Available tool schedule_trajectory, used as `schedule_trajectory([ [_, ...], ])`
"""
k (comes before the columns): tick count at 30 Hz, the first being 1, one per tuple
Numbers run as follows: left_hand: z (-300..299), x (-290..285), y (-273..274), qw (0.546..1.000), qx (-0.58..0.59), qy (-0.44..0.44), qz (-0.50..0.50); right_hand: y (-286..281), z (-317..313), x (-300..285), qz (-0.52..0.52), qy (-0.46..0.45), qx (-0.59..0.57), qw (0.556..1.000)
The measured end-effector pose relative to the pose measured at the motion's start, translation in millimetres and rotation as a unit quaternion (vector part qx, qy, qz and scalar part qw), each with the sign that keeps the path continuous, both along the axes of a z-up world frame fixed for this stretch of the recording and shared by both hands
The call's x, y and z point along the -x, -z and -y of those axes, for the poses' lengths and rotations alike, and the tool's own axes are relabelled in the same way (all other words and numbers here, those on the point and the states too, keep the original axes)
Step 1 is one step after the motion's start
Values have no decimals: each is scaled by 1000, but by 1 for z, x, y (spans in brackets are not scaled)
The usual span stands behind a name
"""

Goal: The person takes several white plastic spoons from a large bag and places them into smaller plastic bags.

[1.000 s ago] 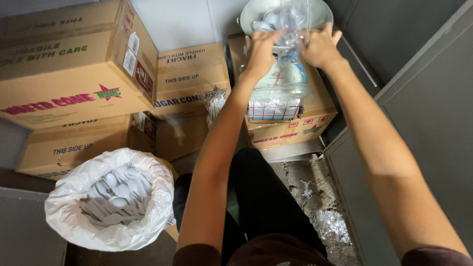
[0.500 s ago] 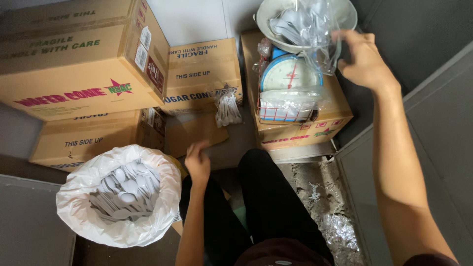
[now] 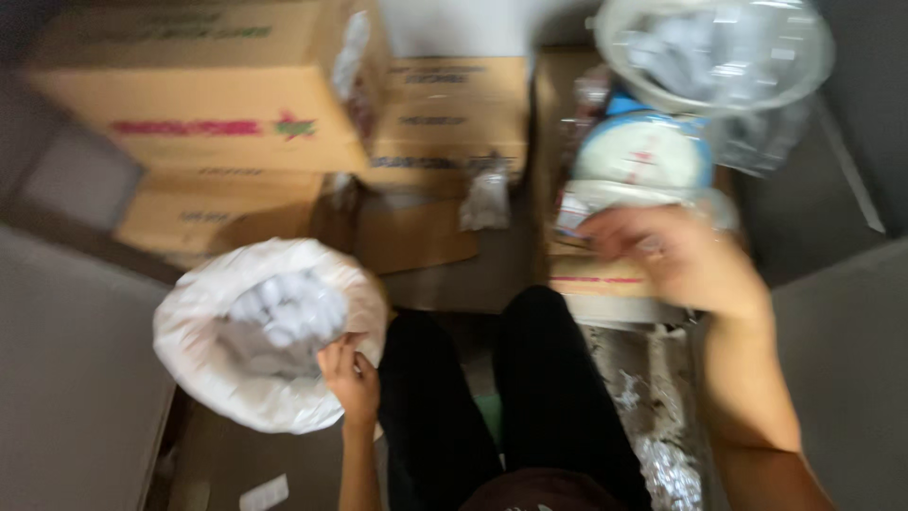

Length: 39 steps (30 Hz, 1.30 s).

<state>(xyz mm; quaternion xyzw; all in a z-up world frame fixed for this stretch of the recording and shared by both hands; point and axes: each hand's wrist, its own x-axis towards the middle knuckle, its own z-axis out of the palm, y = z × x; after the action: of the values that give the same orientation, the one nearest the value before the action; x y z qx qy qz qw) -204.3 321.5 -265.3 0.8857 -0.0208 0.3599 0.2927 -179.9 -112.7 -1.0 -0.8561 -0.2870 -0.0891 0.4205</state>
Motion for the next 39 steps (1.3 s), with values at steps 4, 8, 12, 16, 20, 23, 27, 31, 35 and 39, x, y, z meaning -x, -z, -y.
schedule_trajectory([
  [4,-16,37,8,1000,2,-23,11,75,-117,-67,-141,-239,98,956],
  [8,-37,64,17,993,-33,-114,-29,183,-249,-120,-184,-321,194,908],
  [12,-32,80,29,978,-86,-165,-94,285,-372,-146,-93,-397,35,912],
  [16,-23,84,53,979,-35,-150,-137,365,-465,-166,-271,-316,119,901],
  [20,-23,83,55,977,14,-156,-141,420,-524,-154,-283,-323,18,903],
  [23,-23,86,49,978,34,-147,-147,441,-565,-146,-203,-236,56,949],
  [27,-23,84,41,977,49,-147,-148,433,-594,-130,33,-79,19,996],
  [31,-24,89,34,980,43,-140,-138,389,-593,-129,182,-200,58,961],
  [35,-26,88,30,980,45,-133,-144,370,-583,-154,286,-383,99,873],
  [39,-26,87,28,980,36,-134,-143,376,-587,-185,297,-443,178,827],
])
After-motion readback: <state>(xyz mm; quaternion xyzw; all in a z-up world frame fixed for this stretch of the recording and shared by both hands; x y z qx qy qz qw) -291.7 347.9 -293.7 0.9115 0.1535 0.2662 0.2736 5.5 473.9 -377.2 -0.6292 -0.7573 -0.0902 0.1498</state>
